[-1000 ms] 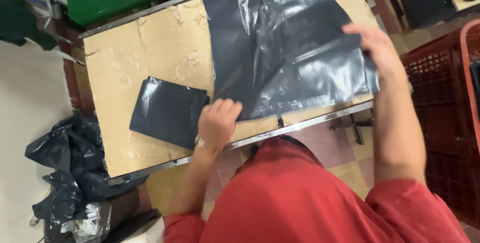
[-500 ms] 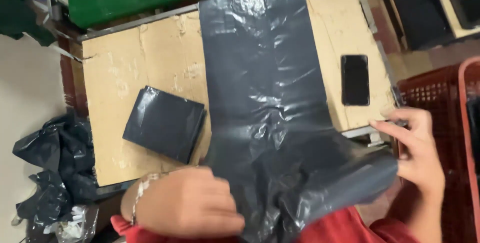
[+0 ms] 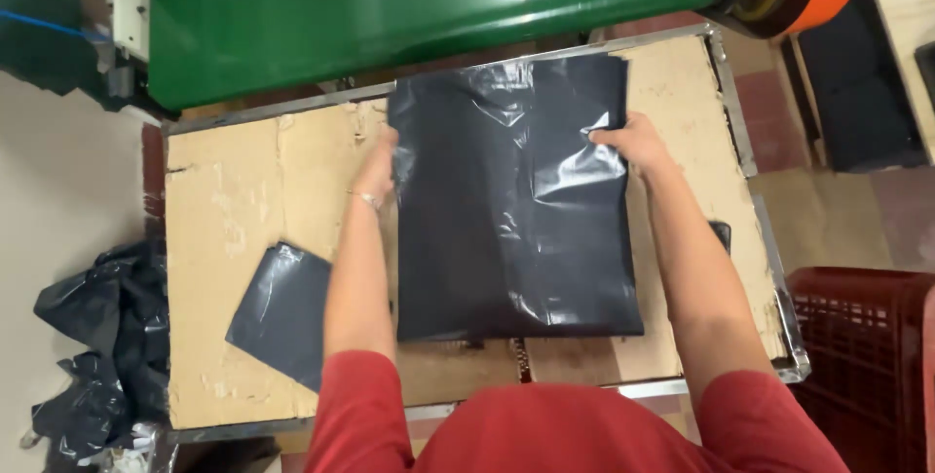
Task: Fold large plastic bags and stack them into a storage crate
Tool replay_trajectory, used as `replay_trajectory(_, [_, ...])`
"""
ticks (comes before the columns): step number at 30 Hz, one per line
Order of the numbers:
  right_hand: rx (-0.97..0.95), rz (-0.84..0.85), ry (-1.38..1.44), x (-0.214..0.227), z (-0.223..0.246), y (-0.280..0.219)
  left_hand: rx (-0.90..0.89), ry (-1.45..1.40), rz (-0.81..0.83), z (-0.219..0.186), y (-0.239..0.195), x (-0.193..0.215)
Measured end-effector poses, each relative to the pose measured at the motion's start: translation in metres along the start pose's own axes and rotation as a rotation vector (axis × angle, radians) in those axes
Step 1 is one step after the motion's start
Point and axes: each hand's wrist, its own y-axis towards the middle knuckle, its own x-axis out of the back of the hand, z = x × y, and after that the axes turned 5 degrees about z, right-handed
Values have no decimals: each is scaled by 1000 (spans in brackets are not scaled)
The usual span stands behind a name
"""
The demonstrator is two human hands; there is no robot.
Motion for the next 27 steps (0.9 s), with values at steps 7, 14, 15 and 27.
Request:
replay_trajectory(7, [-90,-83,-199,4,-39,37,-411,1073,-490,78,29,3])
replay_trajectory(14, [-16,-139,-309,12,-21,43,-214,1209,-539,67,46,-16])
replay_trajectory(15, [-10,-153,-553,13,-19,49,-174,1166,-579,67,46,-18])
replay_trajectory(27, [178,-20,-1335,-33,19,99,-1125,1118,-18,125,-69,-158])
